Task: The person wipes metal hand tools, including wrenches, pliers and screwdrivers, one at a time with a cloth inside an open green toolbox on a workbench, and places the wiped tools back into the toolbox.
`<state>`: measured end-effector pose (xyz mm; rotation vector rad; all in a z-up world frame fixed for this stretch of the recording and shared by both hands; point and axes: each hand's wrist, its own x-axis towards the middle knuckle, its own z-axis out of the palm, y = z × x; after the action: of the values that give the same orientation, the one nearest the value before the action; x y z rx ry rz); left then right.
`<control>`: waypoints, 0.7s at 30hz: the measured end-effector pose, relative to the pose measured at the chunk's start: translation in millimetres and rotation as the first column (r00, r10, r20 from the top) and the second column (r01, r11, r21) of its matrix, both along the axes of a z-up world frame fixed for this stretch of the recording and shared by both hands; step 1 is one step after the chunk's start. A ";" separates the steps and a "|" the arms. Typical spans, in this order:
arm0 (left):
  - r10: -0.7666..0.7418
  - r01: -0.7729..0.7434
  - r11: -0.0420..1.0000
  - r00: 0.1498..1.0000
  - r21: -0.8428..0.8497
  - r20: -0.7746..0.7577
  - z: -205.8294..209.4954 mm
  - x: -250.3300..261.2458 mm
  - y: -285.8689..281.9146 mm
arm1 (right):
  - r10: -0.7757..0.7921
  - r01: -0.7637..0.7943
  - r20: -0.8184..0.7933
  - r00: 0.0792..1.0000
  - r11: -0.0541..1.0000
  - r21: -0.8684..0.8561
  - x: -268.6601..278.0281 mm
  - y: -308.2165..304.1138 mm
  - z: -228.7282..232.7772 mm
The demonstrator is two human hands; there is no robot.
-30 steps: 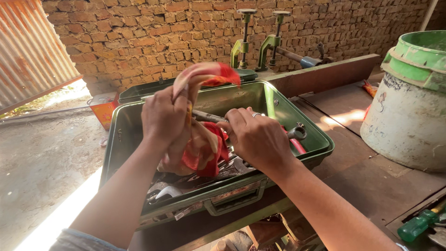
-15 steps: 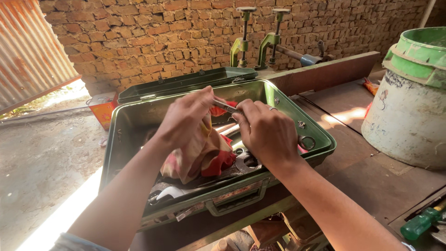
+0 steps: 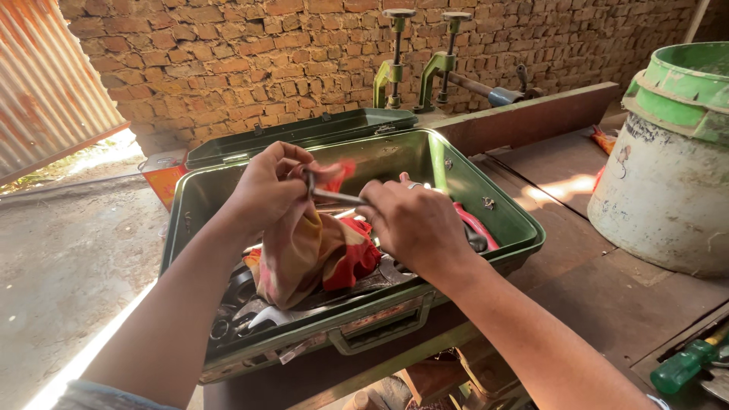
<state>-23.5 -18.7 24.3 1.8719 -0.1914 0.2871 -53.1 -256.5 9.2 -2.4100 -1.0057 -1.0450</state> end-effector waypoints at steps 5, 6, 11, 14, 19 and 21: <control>0.073 -0.365 0.729 0.883 0.579 0.464 -6.2 -7.0 -8.3 | 0.038 -0.037 0.023 0.999 0.999 -0.026 5.5 -3.3 -4.0; 0.066 -0.361 0.716 0.887 0.597 0.457 -6.2 -8.6 -10.6 | 0.025 -0.025 0.003 1.000 0.999 -0.034 6.5 -3.8 -5.1; 0.372 -0.553 0.713 0.820 0.432 0.435 2.5 -18.3 -16.7 | -0.076 0.072 -0.122 0.990 0.997 -0.034 9.4 -2.9 -6.6; 0.442 -0.651 0.754 0.603 0.089 0.664 15.7 -27.7 -11.9 | -0.189 0.184 -0.174 0.967 0.982 -0.043 7.2 -3.5 -2.3; 0.006 -0.334 0.849 0.781 0.409 0.625 6.1 -30.3 -38.3 | -0.160 0.168 -0.166 0.973 0.985 0.035 -0.2 -2.7 4.9; -0.117 -0.275 0.805 0.794 0.526 0.596 -3.6 -26.2 -44.6 | -0.106 0.114 -0.110 0.988 0.991 0.071 -0.8 -4.4 6.4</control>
<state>-49.7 -63.2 20.7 2.3561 -0.7122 0.9977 -53.9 -260.9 15.6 -2.4534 -0.7907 -0.9616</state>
